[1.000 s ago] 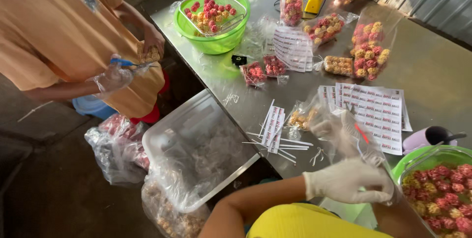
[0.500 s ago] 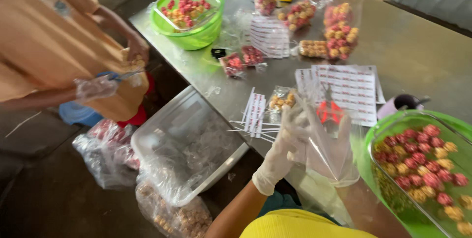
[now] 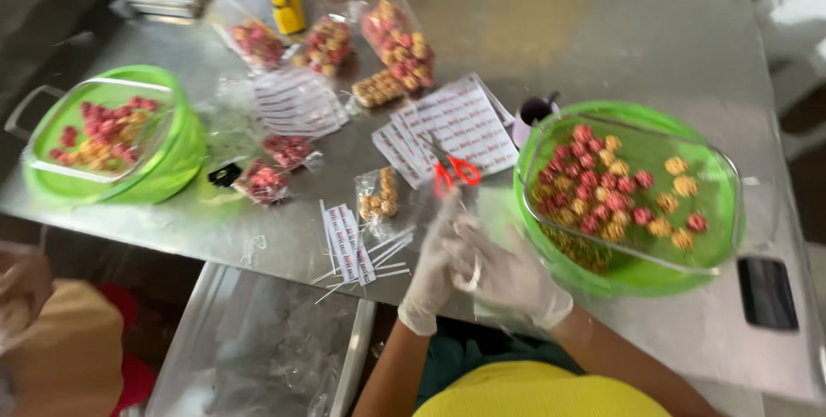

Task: The person packs small, round, textured food items into clear plastic bags. They use scissors to trim the excess plastic and tie the bags closed. The person then places the sealed bags on a metal table next to other packaged items.

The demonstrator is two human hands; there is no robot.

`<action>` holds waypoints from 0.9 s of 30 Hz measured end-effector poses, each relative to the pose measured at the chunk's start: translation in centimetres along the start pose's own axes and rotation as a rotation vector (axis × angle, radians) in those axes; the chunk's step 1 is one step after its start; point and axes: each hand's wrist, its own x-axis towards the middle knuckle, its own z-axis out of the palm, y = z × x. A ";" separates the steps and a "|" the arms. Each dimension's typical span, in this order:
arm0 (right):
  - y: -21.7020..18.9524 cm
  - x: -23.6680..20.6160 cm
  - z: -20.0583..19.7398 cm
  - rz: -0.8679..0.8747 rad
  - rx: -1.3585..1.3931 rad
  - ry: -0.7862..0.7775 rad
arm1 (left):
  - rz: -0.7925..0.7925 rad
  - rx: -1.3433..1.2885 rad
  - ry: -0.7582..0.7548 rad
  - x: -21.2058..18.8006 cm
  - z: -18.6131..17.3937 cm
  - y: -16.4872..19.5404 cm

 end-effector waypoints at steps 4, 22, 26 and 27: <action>-0.3 2.0 1.3 -0.080 -0.268 -0.110 | 0.163 -0.081 0.169 3.0 -3.3 3.0; -0.7 7.4 -2.7 -0.655 -2.531 0.754 | -0.319 -0.241 0.668 8.3 -19.6 -3.9; -4.2 8.7 -4.2 0.498 -2.072 1.027 | -0.323 0.000 0.885 9.1 -20.1 -4.6; -5.1 8.5 -3.8 0.242 -2.180 1.038 | -0.239 0.018 0.881 9.6 -20.1 -4.5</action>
